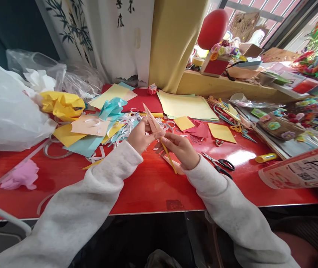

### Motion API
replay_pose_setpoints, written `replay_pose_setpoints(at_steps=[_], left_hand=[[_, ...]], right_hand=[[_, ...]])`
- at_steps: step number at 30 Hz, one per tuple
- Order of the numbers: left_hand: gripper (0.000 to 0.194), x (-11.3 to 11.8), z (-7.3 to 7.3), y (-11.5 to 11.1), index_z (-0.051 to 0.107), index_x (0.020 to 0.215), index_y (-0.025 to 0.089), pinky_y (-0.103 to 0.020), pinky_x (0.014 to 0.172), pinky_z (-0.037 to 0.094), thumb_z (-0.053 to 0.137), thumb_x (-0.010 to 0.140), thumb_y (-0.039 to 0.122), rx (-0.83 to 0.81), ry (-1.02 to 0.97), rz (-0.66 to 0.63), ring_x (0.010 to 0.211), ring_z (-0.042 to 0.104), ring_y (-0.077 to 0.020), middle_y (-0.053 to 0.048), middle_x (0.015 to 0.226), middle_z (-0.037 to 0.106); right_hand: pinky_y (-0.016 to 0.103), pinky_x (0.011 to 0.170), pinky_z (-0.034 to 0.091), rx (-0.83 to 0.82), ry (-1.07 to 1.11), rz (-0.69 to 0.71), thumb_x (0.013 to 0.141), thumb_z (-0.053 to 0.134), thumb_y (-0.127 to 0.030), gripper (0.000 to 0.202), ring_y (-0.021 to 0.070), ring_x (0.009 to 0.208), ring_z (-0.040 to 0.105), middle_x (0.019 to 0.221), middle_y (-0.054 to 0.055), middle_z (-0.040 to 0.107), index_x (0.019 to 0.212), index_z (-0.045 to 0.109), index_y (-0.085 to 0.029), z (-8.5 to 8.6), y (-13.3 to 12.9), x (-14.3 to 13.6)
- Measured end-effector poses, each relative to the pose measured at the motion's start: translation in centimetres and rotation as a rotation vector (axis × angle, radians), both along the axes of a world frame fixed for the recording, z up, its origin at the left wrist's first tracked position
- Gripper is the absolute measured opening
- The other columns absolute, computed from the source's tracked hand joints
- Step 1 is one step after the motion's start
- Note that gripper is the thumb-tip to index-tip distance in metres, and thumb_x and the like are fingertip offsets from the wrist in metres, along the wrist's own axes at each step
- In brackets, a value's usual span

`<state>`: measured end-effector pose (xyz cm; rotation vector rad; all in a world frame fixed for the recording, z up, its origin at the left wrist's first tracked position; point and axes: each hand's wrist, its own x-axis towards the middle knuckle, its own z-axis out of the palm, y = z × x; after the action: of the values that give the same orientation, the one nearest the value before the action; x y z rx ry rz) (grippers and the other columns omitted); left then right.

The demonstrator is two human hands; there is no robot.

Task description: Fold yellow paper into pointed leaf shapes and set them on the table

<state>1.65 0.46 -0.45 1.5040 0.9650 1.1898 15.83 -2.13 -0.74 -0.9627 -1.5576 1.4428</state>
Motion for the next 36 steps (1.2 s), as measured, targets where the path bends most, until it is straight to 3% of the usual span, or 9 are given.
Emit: replay_pose_setpoints(at_steps=[4,8,13,15,18,23,26,30,36], left_hand=[[0.037,-0.2,-0.7,0.4,0.048,0.082,0.016,-0.023,0.057,0.036,0.057,0.064,0.047,0.072,0.245,0.017,0.060,0.045,-0.0090,0.001,0.071,0.050],[0.046,0.0,-0.9,0.1,0.046,0.087,0.016,-0.024,0.059,0.037,0.047,0.066,0.057,0.120,0.305,-0.045,0.064,0.044,-0.0108,-0.002,0.078,0.050],[0.029,2.3,-3.1,-0.8,0.057,0.087,0.018,-0.036,0.087,0.029,0.048,0.073,0.043,0.487,0.722,-0.266,0.094,0.043,-0.0194,-0.005,0.095,0.054],[0.027,3.2,-4.2,-1.3,0.055,0.093,0.020,-0.038,0.089,0.027,0.047,0.075,0.038,0.581,0.861,-0.309,0.105,0.036,-0.0223,-0.006,0.106,0.052],[0.022,3.8,-5.0,-1.8,0.055,0.084,0.018,-0.038,0.085,0.029,0.045,0.077,0.037,0.646,0.897,-0.319,0.106,0.035,-0.0228,-0.006,0.107,0.051],[0.021,3.2,-3.2,-2.1,0.049,0.078,0.015,-0.029,0.066,0.039,0.042,0.078,0.035,0.459,0.821,-0.527,0.071,0.049,-0.0146,-0.003,0.076,0.056],[0.017,1.9,-1.3,-1.6,0.048,0.083,0.017,-0.024,0.059,0.040,0.043,0.078,0.032,0.331,0.661,-0.585,0.062,0.051,-0.0113,-0.001,0.072,0.056],[0.013,-0.9,0.9,-0.1,0.057,0.080,0.020,-0.025,0.070,0.041,0.050,0.073,0.028,0.432,0.498,-0.387,0.086,0.051,-0.0145,-0.004,0.093,0.056],[0.018,-3.4,2.5,0.9,0.063,0.085,0.026,-0.024,0.071,0.038,0.053,0.070,0.029,0.401,0.522,-0.139,0.075,0.054,-0.0143,-0.001,0.081,0.062]], right_hand=[[0.026,0.057,0.050,0.063,-0.019,-0.027,0.070,0.055,-0.036,0.025,0.0110,0.060,0.060,0.071,0.004,0.060,0.079,0.053,-0.012,1.0,0.0,0.7],[0.026,0.056,0.051,0.095,0.018,-0.151,0.069,0.057,-0.032,0.022,0.0115,0.060,0.060,0.070,0.005,0.062,0.076,0.055,-0.011,1.8,0.6,2.6],[0.021,0.056,0.050,0.117,0.153,-0.354,0.072,0.054,-0.033,0.022,0.0096,0.065,0.061,0.078,0.005,0.062,0.083,0.055,-0.014,2.0,1.8,4.9],[0.021,0.056,0.050,0.094,0.166,-0.355,0.071,0.054,-0.035,0.025,0.0099,0.067,0.061,0.083,0.006,0.062,0.085,0.054,-0.014,1.9,1.9,4.9],[0.019,0.053,0.050,0.028,0.174,-0.316,0.069,0.057,-0.034,0.026,0.0100,0.066,0.061,0.084,0.006,0.063,0.084,0.054,-0.014,1.8,1.9,4.4],[0.018,0.049,0.049,-0.010,0.217,-0.302,0.069,0.058,-0.028,0.026,0.0091,0.061,0.061,0.083,0.006,0.064,0.090,0.052,-0.014,1.6,2.0,4.2],[0.018,0.050,0.050,-0.004,0.223,-0.297,0.070,0.057,-0.026,0.029,0.0096,0.064,0.061,0.089,0.007,0.062,0.095,0.051,-0.015,1.6,2.1,4.3],[0.022,0.057,0.052,-0.021,0.199,-0.246,0.068,0.059,-0.027,0.031,0.0116,0.070,0.061,0.097,0.007,0.060,0.096,0.053,-0.015,1.5,1.9,3.9],[0.024,0.061,0.052,-0.088,0.164,-0.137,0.066,0.061,-0.027,0.031,0.0112,0.070,0.060,0.089,0.004,0.062,0.095,0.056,-0.016,0.5,1.6,2.5]])
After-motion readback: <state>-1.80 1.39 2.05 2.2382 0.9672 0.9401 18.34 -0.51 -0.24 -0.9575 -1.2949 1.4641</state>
